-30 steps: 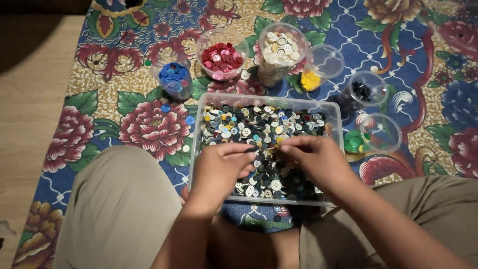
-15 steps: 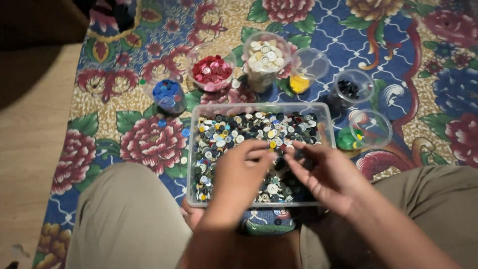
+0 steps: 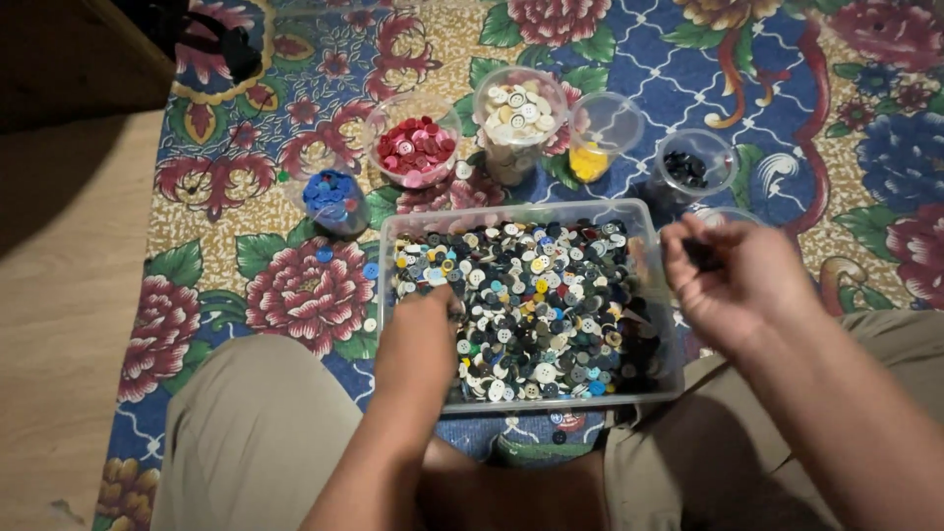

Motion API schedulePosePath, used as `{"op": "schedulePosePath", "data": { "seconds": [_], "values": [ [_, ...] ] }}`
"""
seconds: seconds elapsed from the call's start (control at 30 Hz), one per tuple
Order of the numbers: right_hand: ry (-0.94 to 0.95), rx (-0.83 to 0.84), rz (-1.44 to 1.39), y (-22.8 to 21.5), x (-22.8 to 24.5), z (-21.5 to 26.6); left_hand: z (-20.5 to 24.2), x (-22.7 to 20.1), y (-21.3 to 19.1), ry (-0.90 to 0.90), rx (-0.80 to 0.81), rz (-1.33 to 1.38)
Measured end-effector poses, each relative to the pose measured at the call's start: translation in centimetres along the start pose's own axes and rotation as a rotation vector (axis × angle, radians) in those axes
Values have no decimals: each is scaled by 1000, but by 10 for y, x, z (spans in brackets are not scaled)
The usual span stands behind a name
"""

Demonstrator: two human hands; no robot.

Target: Sorting a large variety of buttons from a central bin into several smaller containers based on color and type.

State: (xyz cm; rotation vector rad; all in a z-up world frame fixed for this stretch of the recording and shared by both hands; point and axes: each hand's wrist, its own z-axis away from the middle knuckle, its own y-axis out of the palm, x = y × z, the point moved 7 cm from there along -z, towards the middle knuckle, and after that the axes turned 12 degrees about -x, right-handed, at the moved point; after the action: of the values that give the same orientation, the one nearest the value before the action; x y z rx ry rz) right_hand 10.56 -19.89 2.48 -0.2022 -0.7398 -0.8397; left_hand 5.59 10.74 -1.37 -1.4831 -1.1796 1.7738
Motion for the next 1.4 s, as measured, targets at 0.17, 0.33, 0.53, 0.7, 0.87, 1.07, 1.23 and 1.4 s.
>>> {"op": "schedulePosePath", "data": {
  "seconds": [0.17, 0.33, 0.53, 0.7, 0.87, 1.07, 1.23, 1.4],
  "values": [
    [-156, -9, -83, 21, 49, 7, -13, -23, -25, -61, 27, 16],
    [-239, 206, -26, 35, 77, -53, 0, -36, -28, 40, -32, 86],
    [-391, 416, 164, 46, 51, -22, 50, -50, 11, 78, 377, 315],
    [-452, 420, 856, 30, -23, 36, 43, -33, 3, 31, 525, 188],
    [-600, 248, 1446, -11, -48, 4, 19, -20, -5, 68, 354, 9],
    [-1063, 409, 1564, 9, -66, 6, 17, -32, -13, 112, 188, -20],
    [-1367, 340, 1388, 19, -54, 11, 34, -56, -19, 87, 390, 226],
    [-759, 356, 1583, 15, -46, 11, 48, -52, -11, 7, 644, 27]
  ]
}}
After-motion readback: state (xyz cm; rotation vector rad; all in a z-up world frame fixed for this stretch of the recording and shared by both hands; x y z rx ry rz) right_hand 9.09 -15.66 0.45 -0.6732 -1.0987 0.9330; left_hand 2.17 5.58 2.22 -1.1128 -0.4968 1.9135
